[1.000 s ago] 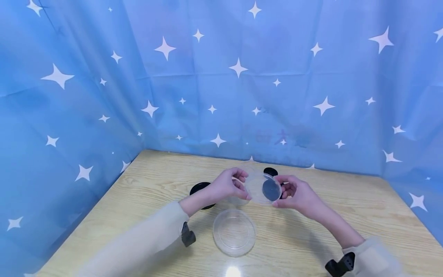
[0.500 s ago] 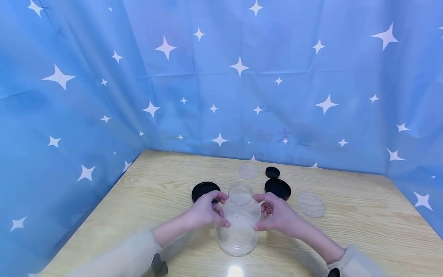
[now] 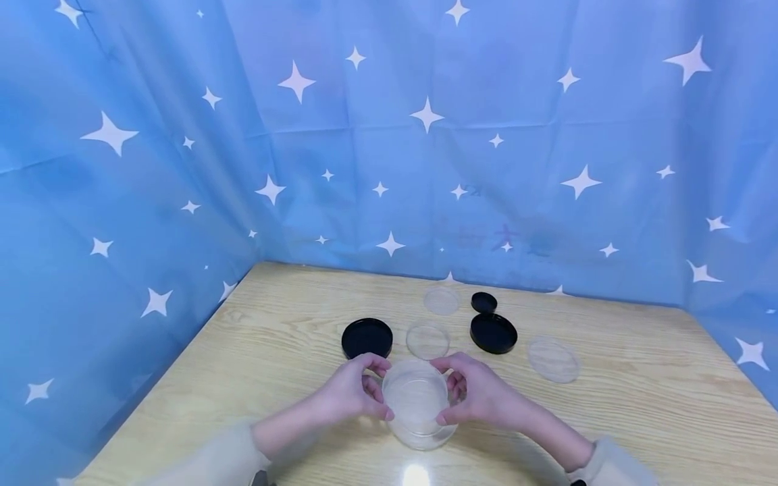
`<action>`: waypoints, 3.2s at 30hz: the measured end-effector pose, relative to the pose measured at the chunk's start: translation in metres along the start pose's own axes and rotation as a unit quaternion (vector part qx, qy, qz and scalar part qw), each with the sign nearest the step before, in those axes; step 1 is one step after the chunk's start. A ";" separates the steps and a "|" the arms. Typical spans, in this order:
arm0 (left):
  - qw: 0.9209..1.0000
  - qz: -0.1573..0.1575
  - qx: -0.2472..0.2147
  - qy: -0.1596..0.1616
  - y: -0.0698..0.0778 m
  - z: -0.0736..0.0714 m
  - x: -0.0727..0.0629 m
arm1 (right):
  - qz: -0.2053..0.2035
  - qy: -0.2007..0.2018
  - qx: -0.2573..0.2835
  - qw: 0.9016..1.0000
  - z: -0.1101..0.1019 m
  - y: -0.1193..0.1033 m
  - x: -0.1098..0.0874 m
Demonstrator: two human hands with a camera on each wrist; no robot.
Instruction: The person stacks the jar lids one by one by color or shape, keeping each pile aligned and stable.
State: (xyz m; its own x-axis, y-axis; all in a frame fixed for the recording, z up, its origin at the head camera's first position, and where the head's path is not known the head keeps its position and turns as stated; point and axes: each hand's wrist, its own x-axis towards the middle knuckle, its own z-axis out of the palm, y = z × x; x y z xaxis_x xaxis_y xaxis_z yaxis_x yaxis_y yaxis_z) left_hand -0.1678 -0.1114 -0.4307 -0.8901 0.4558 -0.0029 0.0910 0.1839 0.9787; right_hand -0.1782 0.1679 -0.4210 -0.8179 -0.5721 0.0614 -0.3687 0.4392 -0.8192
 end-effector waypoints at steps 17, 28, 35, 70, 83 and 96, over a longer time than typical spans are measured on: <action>0.998 0.003 0.070 -0.008 0.004 0.007 -0.002 | -0.018 -0.001 -0.042 0.999 0.004 -0.003 -0.006; 0.997 0.003 0.074 -0.015 0.001 0.008 -0.001 | -0.028 0.003 -0.066 0.997 0.006 0.000 -0.007; 0.997 0.000 0.070 -0.017 0.000 0.008 -0.001 | -0.026 -0.003 -0.073 0.997 0.006 0.000 -0.006; 0.996 0.054 -0.003 -0.066 0.064 0.048 0.063 | -0.058 0.133 0.002 0.989 -0.054 0.006 -0.046; 0.997 0.050 -0.017 -0.062 0.077 0.119 0.115 | -0.011 0.224 -0.038 0.974 -0.112 0.044 -0.093; 0.997 0.022 0.019 -0.073 0.071 0.162 0.127 | 0.072 0.296 -0.066 0.950 -0.151 0.104 -0.144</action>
State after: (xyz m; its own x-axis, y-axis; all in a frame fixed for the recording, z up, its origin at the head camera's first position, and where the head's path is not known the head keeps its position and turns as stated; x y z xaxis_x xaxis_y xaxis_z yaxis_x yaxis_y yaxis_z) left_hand -0.2022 0.1006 -0.3947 -0.8111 0.5848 0.0076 0.1475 0.1920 0.9702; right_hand -0.1652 0.4003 -0.4290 -0.9549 -0.0264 0.2958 -0.2540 0.5884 -0.7676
